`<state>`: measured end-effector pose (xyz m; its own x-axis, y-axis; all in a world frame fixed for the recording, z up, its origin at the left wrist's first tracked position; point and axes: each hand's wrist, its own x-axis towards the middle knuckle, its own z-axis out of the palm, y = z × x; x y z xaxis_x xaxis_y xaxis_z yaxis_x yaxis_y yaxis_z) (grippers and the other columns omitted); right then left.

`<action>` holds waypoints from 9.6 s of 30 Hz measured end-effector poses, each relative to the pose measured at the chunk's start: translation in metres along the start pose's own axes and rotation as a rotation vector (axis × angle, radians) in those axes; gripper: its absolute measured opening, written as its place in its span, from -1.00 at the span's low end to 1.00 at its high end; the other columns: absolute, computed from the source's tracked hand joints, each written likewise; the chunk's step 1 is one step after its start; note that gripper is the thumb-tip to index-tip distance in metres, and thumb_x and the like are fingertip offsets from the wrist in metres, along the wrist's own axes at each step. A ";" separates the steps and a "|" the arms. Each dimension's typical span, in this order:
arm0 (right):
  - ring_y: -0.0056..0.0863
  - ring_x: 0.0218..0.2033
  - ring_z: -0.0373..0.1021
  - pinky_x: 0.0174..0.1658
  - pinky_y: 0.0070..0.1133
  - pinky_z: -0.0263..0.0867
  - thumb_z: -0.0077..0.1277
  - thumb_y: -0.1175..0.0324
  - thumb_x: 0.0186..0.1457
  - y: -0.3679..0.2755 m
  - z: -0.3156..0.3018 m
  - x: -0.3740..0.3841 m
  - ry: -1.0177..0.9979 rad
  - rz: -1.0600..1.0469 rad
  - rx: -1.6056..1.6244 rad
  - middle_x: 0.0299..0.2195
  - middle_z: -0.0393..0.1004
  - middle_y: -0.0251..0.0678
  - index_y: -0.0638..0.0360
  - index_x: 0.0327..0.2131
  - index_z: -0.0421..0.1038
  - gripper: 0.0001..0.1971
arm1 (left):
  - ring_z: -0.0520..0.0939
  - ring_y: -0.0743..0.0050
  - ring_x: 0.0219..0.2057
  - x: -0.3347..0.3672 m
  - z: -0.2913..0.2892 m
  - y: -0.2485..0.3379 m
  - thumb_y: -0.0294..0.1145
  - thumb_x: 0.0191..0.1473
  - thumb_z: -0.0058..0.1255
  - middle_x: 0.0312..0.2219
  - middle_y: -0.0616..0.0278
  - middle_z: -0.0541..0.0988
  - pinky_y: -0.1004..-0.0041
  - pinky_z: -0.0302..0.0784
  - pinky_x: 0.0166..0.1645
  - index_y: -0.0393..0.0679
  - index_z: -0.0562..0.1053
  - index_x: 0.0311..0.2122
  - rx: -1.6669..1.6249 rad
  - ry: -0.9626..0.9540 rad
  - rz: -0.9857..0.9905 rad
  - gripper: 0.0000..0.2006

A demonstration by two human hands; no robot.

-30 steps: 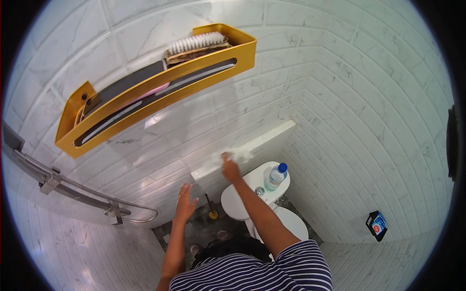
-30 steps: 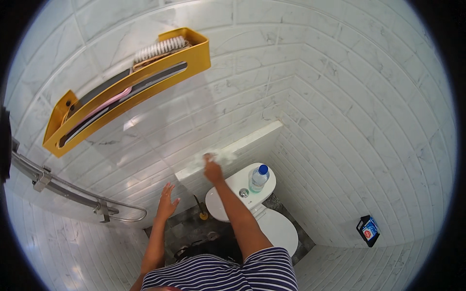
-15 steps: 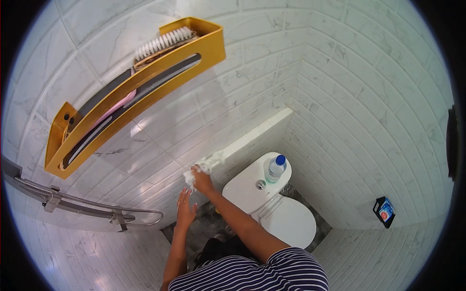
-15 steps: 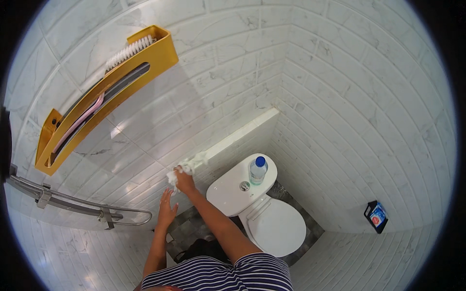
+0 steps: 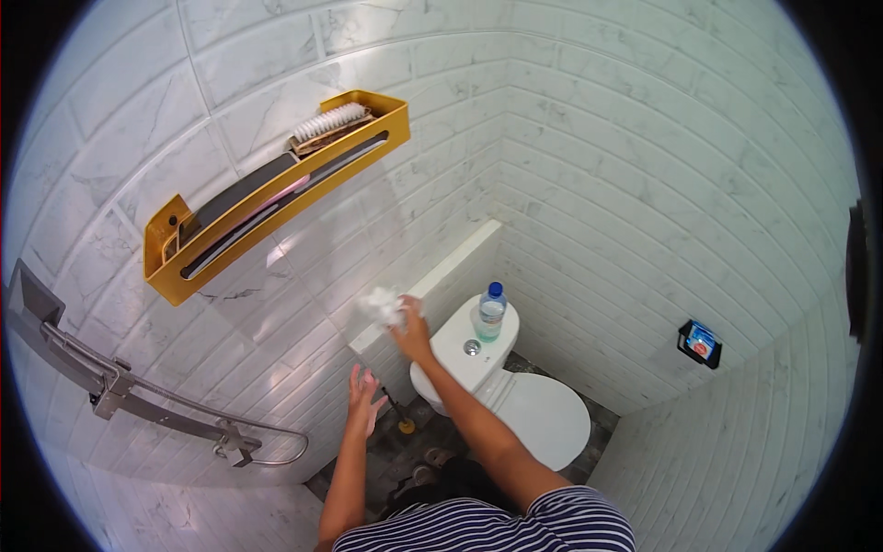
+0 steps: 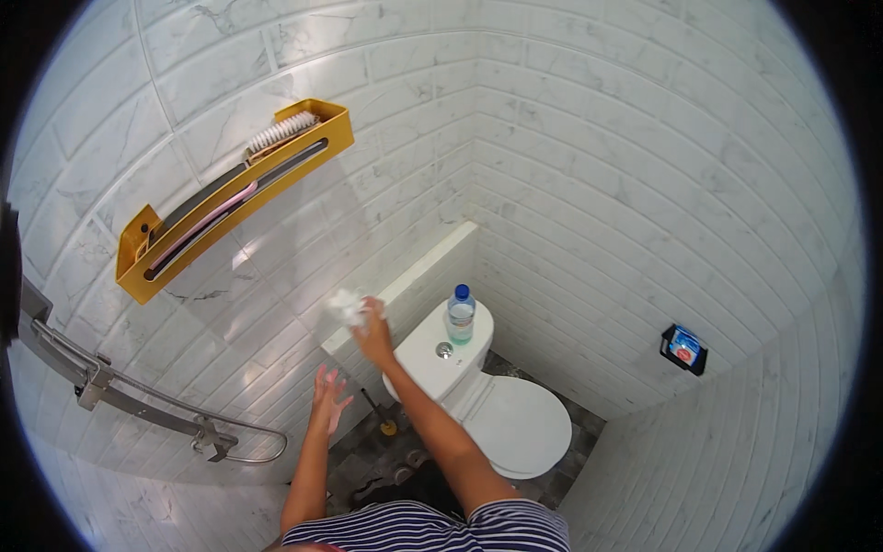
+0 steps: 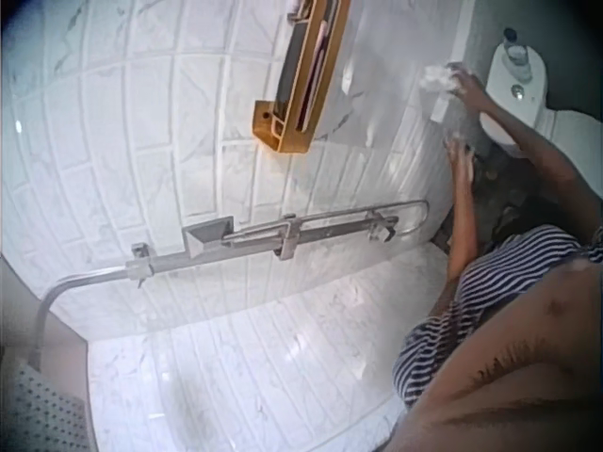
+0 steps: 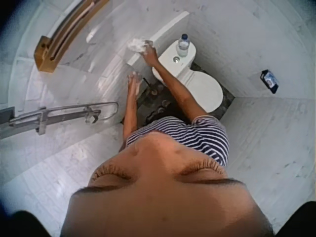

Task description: The person wipes the white tiled walls of a bathroom using a white cloth. They clean the area around the shower fixture, a yellow wall-mounted caddy, and the wall above the toilet, moving systematically across the surfaces.

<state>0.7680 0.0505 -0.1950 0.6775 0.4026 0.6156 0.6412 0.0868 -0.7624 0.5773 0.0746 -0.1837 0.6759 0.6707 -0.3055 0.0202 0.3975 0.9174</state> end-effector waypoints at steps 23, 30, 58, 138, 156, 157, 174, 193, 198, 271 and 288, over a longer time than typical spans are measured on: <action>-0.14 -0.27 0.34 -0.22 -0.34 0.25 0.00 0.35 -0.07 -0.028 -0.367 0.194 -0.115 -0.053 -0.718 -0.30 0.40 -0.19 0.05 -0.26 0.28 -0.76 | 0.26 0.13 0.06 0.107 0.131 0.034 -0.61 -0.22 0.08 0.00 0.04 0.27 0.35 0.14 0.13 -0.16 0.18 0.08 0.879 -0.049 0.793 -0.35; -0.39 0.24 -0.16 0.21 -0.19 -0.41 -0.07 0.18 -0.02 0.035 -0.443 0.303 0.187 -0.280 -1.548 0.20 -0.06 -0.48 -0.11 0.09 0.13 -0.46 | 0.14 0.08 0.12 0.184 0.194 0.057 -0.73 -0.32 0.02 0.08 0.13 0.13 0.29 0.17 0.15 -0.05 0.19 0.07 1.272 -0.261 0.939 -0.28; -0.41 0.24 -0.15 0.20 -0.13 -0.57 -0.17 0.03 -0.05 0.084 -0.476 0.321 0.188 -0.507 -1.901 0.22 -0.10 -0.54 -0.28 0.18 -0.11 -0.33 | 0.39 0.11 -0.07 0.348 0.332 0.065 -0.57 -0.09 -0.12 -0.17 0.10 0.39 0.31 0.36 -0.03 -0.13 0.38 -0.21 1.414 -0.420 1.322 -0.74; -0.30 0.25 -0.22 0.18 -0.17 -0.40 -0.10 0.22 0.00 -0.116 -0.646 0.307 0.704 -0.454 -1.772 0.22 -0.11 -0.39 -0.24 0.13 0.06 -0.44 | 0.21 0.01 0.05 0.313 0.543 0.265 -0.47 -0.07 0.02 -0.02 -0.06 0.22 0.26 0.02 0.15 -0.28 0.11 0.06 0.261 -0.054 1.506 -0.44; -0.32 0.26 -0.27 0.21 -0.32 -0.61 -0.32 0.11 0.11 -0.072 -0.726 0.257 0.707 -0.401 -1.771 0.22 -0.12 -0.39 -0.19 0.15 0.04 -0.51 | 0.24 0.23 0.11 0.057 0.779 0.182 -0.13 -0.29 0.17 0.01 0.26 0.33 -0.07 -0.17 0.18 0.04 0.34 -0.03 0.248 -0.589 2.111 -0.40; -0.32 0.25 -0.26 0.21 -0.32 -0.60 -0.32 0.11 0.11 -0.071 -0.728 0.254 0.703 -0.398 -1.769 0.22 -0.12 -0.39 -0.19 0.15 0.04 -0.51 | 0.24 0.24 0.12 0.053 0.778 0.175 -0.13 -0.30 0.17 0.02 0.28 0.33 -0.12 -0.26 0.17 0.06 0.35 -0.04 0.290 -0.578 2.119 -0.41; -0.38 0.25 -0.23 0.21 -0.35 -0.57 -0.26 0.15 0.07 -0.068 -0.730 0.253 0.725 -0.460 -1.714 0.21 -0.08 -0.47 -0.24 0.13 0.08 -0.51 | 0.18 -0.01 0.06 0.341 0.611 0.171 -0.44 -0.01 -0.08 -0.01 -0.11 0.18 0.25 0.01 0.16 -0.31 0.11 0.05 0.022 0.471 1.233 -0.50; -0.26 0.23 -0.18 0.17 -0.25 -0.43 -0.27 0.10 0.07 -0.062 -0.734 0.255 0.711 -0.487 -1.742 0.20 -0.04 -0.37 -0.22 0.12 0.08 -0.51 | 0.25 0.08 0.09 0.128 0.732 -0.007 -0.34 -0.06 -0.08 0.04 0.22 0.28 -0.12 -0.03 0.12 0.17 0.34 -0.07 0.379 -0.688 1.980 -0.64; -0.22 0.23 -0.17 0.16 -0.22 -0.36 -0.27 0.11 0.07 -0.068 -0.741 0.249 0.720 -0.491 -1.769 0.19 -0.02 -0.34 -0.21 0.11 0.10 -0.52 | 0.15 -0.12 0.09 0.244 0.651 -0.002 -0.48 -0.12 -0.09 0.03 -0.06 0.19 0.01 -0.06 0.16 -0.09 0.26 0.01 0.299 -0.192 1.644 -0.52; -0.21 0.19 -0.11 0.11 -0.24 -0.18 -0.21 0.17 0.02 -0.057 -0.740 0.261 0.705 -0.663 -1.735 0.14 0.08 -0.31 -0.13 0.05 0.19 -0.55 | 0.09 0.04 0.13 0.217 0.657 -0.210 -0.42 -0.05 -0.06 0.12 -0.10 -0.09 0.15 0.12 0.16 -0.22 -0.11 0.15 -0.129 0.130 0.344 -0.31; -0.24 0.21 -0.15 0.12 -0.21 -0.27 -0.22 0.15 -0.01 -0.057 -0.740 0.260 0.714 -0.566 -1.730 0.16 0.03 -0.36 -0.21 0.06 0.16 -0.52 | 0.40 0.42 -0.15 0.133 0.714 -0.126 -0.19 -0.11 0.06 -0.05 0.40 0.34 0.29 0.30 -0.06 0.22 0.42 -0.14 0.536 -0.588 1.944 -0.66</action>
<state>1.1740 -0.5241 0.1561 0.0137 0.2330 0.9724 0.1059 -0.9674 0.2303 1.1910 -0.3333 -0.1582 0.1782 -0.3726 0.9107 -0.7457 -0.6550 -0.1221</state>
